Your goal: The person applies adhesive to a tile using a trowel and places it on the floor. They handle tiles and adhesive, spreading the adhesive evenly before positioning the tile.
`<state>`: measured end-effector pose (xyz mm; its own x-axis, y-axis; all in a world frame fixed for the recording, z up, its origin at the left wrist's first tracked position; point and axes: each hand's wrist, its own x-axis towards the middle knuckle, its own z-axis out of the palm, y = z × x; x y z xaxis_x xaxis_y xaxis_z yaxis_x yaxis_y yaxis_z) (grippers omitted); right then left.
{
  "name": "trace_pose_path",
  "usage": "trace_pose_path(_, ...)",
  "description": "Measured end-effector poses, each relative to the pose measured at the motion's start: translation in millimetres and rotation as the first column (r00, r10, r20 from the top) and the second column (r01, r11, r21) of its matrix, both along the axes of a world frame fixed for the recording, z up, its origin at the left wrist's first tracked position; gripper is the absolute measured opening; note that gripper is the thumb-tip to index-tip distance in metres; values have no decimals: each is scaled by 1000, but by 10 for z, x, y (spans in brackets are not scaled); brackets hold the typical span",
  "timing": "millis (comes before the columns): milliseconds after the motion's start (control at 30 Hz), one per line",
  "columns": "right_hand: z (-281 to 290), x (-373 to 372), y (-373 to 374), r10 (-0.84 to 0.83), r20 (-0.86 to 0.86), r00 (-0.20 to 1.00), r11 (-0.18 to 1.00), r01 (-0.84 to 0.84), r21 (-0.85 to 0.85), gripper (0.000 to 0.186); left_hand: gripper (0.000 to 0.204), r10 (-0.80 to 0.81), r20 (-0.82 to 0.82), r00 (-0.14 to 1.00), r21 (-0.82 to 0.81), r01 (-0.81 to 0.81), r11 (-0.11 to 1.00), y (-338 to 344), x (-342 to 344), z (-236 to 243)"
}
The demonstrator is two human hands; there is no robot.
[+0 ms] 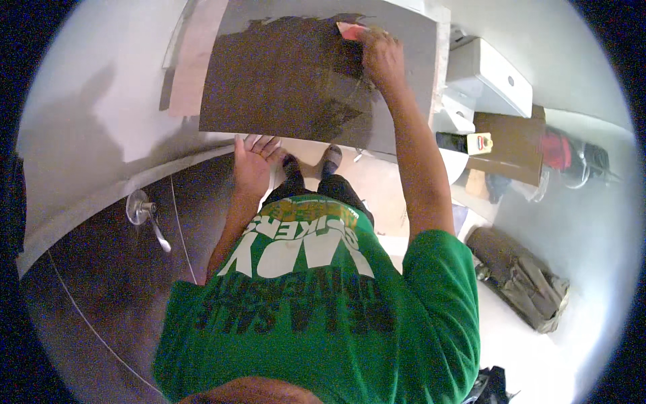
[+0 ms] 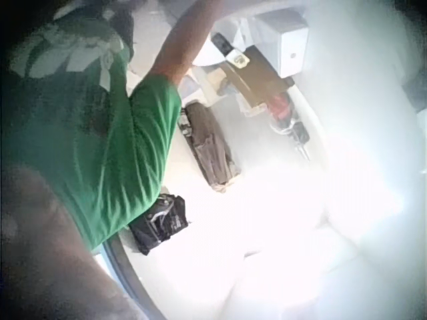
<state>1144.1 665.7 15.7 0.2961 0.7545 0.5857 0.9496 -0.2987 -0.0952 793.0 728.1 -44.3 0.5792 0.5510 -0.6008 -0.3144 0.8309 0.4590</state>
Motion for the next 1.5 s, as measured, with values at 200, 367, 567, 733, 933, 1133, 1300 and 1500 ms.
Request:
trace_pose_path(200,135,449,100,-162,-132,978,982,147,-120,24,56,129,18,991,9,-129,992,-76,-66,-61)
trace_pose_path(367,-3,613,235,25,-324,946,984,-80,-160,29,51,146,63,987,-1,-146,989,-40,-34,-38)
trace_pose_path(567,129,-293,-113,188,-312,931,914,-282,-292,31,46,116,73,991,-33,-114,993,20,-58,-50)
trace_pose_path(733,285,-1107,-798,240,-357,903,889,-352,-292,26,44,51,158,986,37,-57,998,28,-92,-64)
trace_pose_path(933,556,-1583,-1379,123,-419,900,881,-293,-371,29,43,-38,173,984,94,22,995,63,-146,-119)
trace_pose_path(1133,964,-648,-1041,-18,-427,904,996,-21,-87,21,40,-8,68,998,144,-2,990,21,-77,-63)
trace_pose_path(1300,274,428,-539,-54,-234,971,997,39,-69,24,38,64,-14,998,132,-62,989,-202,129,-16)
trace_pose_path(1500,-83,546,-433,40,-87,995,998,-44,-43,27,27,218,-27,976,59,-216,974,-739,435,11)
